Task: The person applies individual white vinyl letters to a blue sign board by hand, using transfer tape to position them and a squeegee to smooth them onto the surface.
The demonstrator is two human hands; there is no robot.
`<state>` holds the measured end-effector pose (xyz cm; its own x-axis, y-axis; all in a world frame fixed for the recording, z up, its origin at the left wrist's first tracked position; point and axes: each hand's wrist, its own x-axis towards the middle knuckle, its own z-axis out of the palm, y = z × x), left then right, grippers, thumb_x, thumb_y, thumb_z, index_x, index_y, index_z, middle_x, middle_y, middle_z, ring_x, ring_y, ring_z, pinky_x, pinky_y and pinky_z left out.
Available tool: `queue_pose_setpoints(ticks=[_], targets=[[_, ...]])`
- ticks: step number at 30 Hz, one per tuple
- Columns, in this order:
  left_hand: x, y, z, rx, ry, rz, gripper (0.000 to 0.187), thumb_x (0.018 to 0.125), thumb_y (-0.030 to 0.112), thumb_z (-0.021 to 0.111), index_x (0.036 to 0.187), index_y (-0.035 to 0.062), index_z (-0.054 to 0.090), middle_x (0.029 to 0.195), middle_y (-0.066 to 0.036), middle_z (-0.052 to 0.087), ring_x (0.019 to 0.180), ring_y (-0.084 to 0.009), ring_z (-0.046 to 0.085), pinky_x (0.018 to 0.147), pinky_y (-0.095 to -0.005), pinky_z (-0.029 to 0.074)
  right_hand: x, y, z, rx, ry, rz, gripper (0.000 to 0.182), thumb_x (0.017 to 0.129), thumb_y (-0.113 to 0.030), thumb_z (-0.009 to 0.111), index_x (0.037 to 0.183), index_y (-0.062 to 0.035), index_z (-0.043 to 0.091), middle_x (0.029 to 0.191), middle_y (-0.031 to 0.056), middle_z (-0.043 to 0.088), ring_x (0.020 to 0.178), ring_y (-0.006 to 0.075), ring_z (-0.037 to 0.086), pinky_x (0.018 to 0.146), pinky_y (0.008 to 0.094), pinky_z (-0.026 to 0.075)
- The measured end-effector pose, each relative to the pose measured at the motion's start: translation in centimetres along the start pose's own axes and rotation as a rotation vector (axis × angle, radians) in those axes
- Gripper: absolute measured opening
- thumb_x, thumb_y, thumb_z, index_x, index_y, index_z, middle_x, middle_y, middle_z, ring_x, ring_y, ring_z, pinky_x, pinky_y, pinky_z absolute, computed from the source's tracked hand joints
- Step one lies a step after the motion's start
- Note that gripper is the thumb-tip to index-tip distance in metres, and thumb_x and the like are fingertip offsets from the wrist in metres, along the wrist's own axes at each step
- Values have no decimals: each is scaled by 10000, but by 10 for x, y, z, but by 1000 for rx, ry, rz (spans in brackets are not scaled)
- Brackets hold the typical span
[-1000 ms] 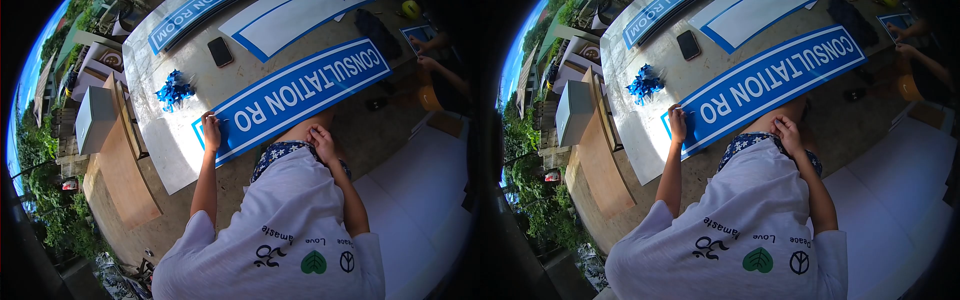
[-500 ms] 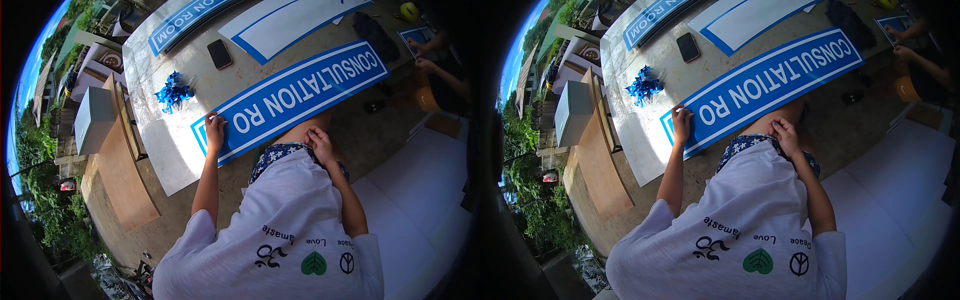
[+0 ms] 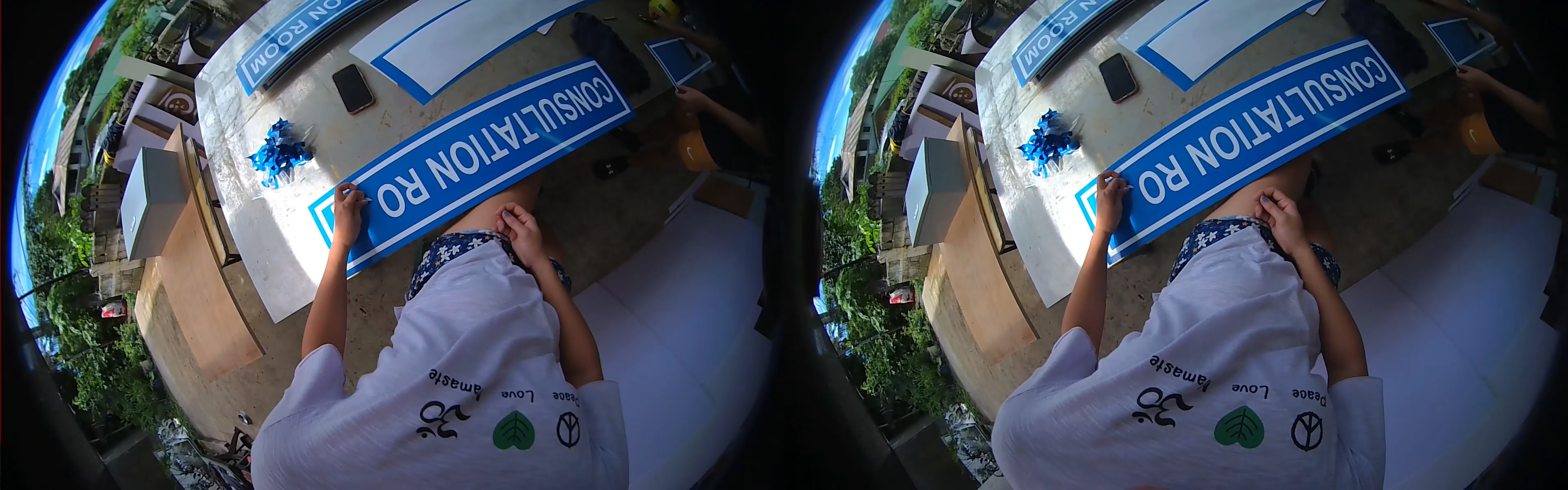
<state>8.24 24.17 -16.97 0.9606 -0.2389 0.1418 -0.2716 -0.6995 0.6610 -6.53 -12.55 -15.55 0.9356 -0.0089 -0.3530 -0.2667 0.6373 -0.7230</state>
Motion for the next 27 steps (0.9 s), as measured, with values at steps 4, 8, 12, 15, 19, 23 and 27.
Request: queue_pose_setpoints(ticks=[4,8,12,15,19,23,27], targets=[[4,1,-10,-44,-118,-25,74,797,-33,631,867,-11,625,1133,-142,485,999,-275,587,824,-343,525,2,1,-2,-8,-17,-5,140,993,-134,509,1020,-24,592,789,10,556,742,79,565,786,255,518],[7,-2,-14,-76,-166,33,58,815,-48,617,851,-4,605,1111,-122,491,950,-259,592,821,-330,508,1,-1,0,-4,2,8,142,993,-137,511,1019,-23,592,790,9,556,741,79,564,786,252,519],[10,-2,-22,-150,-273,-22,57,823,-38,620,860,-1,597,1100,-110,482,968,-243,569,858,-321,490,1,1,-2,10,10,2,141,993,-139,513,1015,-26,592,790,9,556,742,80,565,785,249,521],[13,0,-30,-220,-358,-83,66,825,-35,627,866,4,593,1095,-91,472,984,-218,550,882,-304,471,2,2,-5,7,2,1,140,993,-138,512,1012,-26,592,789,11,559,742,84,570,785,252,522],[15,-4,-36,-244,-456,-72,74,831,-28,637,878,8,593,1122,-73,467,1035,-204,517,922,-301,439,2,2,-6,33,-16,8,135,991,-132,511,1011,-24,589,781,12,563,738,90,580,783,259,524],[18,-7,-39,-280,-513,-68,54,856,-8,623,892,6,585,1135,-73,473,1064,-200,495,943,-304,417,3,3,-6,51,-4,9,135,992,-132,507,1011,-25,587,777,11,563,737,95,584,779,263,526],[14,-3,-38,-261,-440,-41,21,885,12,594,889,4,575,1074,-77,507,1021,-191,528,911,-297,436,2,3,-7,44,-18,17,140,995,-139,501,1009,-28,584,779,12,563,738,98,588,777,268,529]])
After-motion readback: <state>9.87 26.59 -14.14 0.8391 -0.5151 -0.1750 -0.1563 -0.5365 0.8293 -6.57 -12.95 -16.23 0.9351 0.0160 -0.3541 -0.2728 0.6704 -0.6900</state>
